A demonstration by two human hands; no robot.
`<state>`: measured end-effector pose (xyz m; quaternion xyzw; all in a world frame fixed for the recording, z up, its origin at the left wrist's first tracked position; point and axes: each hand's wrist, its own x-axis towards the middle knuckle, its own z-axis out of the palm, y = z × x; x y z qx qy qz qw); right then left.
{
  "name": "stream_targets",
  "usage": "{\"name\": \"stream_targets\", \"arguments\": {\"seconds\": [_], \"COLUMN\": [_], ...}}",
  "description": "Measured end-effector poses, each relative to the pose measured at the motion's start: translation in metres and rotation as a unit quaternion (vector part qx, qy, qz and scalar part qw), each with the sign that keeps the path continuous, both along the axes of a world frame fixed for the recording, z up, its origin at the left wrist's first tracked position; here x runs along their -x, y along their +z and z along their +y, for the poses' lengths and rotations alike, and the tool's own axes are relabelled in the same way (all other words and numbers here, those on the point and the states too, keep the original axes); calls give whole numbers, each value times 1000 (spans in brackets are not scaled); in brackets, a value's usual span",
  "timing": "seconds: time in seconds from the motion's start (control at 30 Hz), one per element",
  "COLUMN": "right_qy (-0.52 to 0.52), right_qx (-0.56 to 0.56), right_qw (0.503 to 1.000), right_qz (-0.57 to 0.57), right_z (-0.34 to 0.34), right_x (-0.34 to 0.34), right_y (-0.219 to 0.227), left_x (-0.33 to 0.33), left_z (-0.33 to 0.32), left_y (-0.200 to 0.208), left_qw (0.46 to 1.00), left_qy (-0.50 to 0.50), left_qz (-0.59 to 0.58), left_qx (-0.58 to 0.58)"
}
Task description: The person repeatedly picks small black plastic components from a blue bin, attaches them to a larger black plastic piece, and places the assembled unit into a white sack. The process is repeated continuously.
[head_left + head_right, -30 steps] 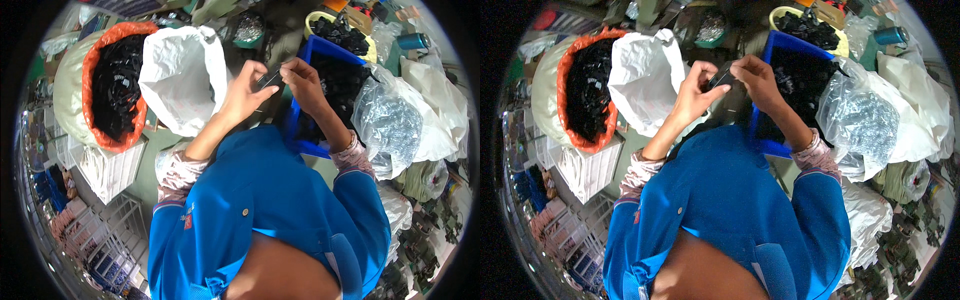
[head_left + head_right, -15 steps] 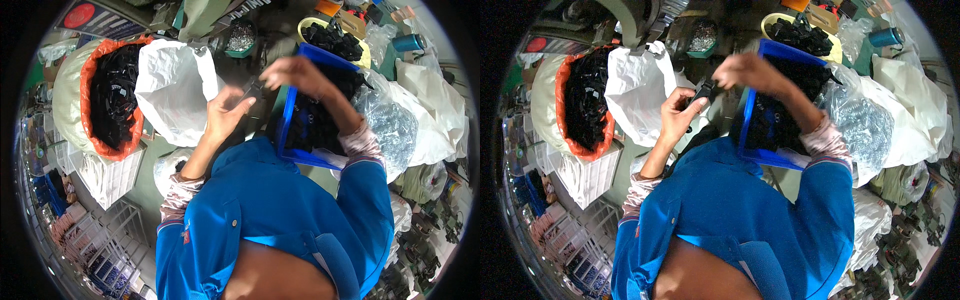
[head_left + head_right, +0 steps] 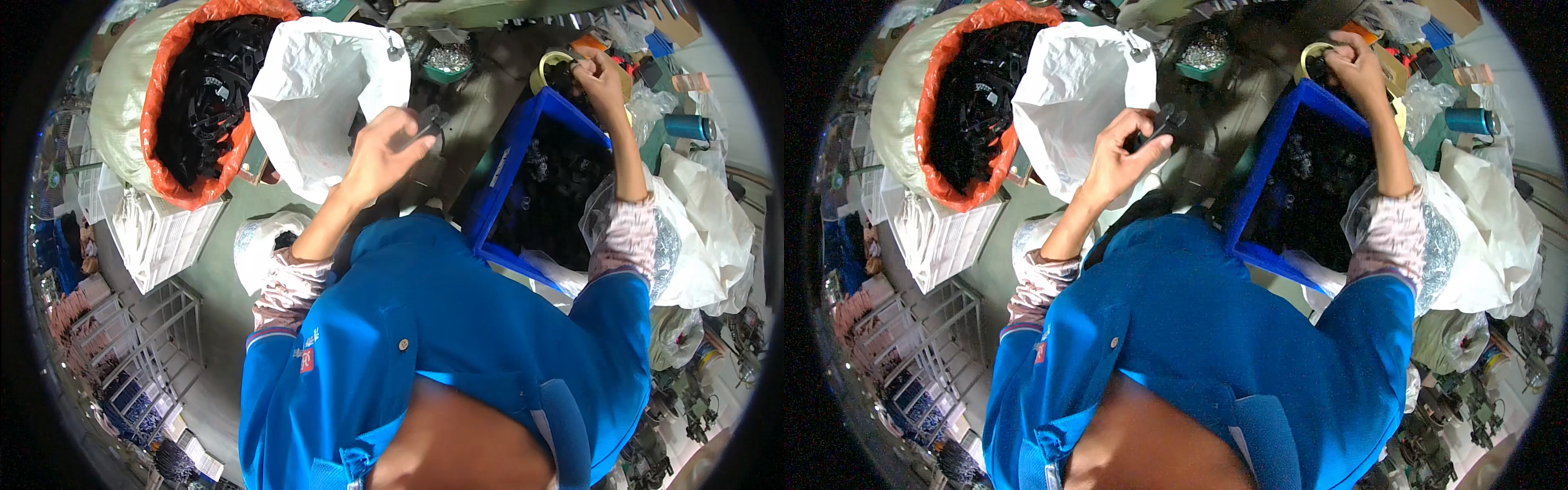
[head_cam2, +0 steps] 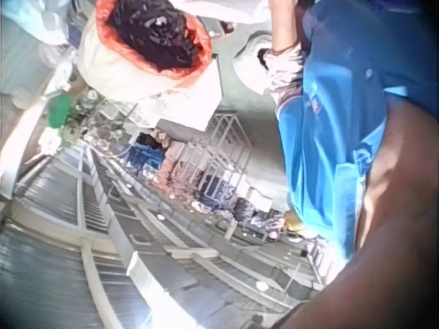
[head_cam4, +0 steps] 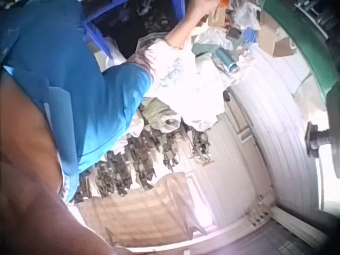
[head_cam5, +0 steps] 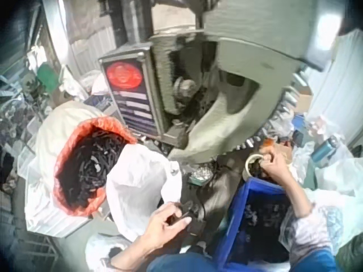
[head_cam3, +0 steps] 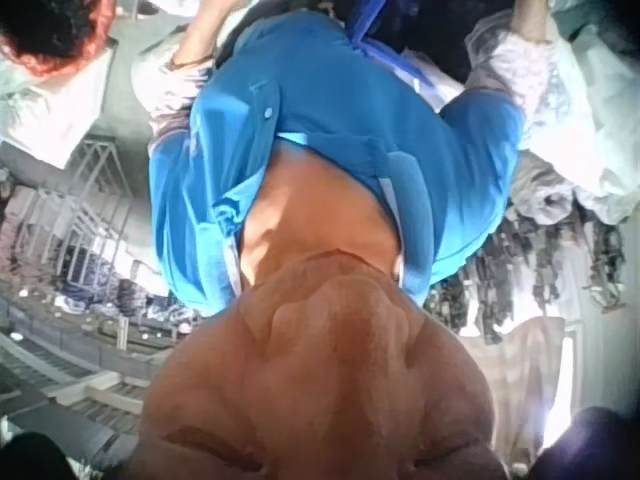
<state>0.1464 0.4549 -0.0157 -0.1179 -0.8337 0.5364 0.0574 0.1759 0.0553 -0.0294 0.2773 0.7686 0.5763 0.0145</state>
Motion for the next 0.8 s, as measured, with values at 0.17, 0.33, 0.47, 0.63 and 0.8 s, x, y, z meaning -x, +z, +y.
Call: {"name": "stream_targets", "arguments": {"seconds": [0.17,0.33,0.47,0.63,0.8], "right_qy": [163,123,137,115,80], "right_qx": [237,258,165,112,81], "right_qw": [957,958,976,987,993], "right_qz": [30,26,37,6,13], "right_z": [-154,-202,-217,-231,-247], "right_x": [-38,-38,-27,-18,-11], "right_y": [27,17,21,24,24], "left_x": [21,42,57,78,101], "left_z": [-20,-37,-47,-56,-63], "left_y": [1,3,8,15,20], "left_qw": [1000,998,997,993,975], "left_qy": [11,-42,-76,-103,-149], "left_qz": [16,39,15,44,114], "left_qx": [23,1,17,37,117]}}
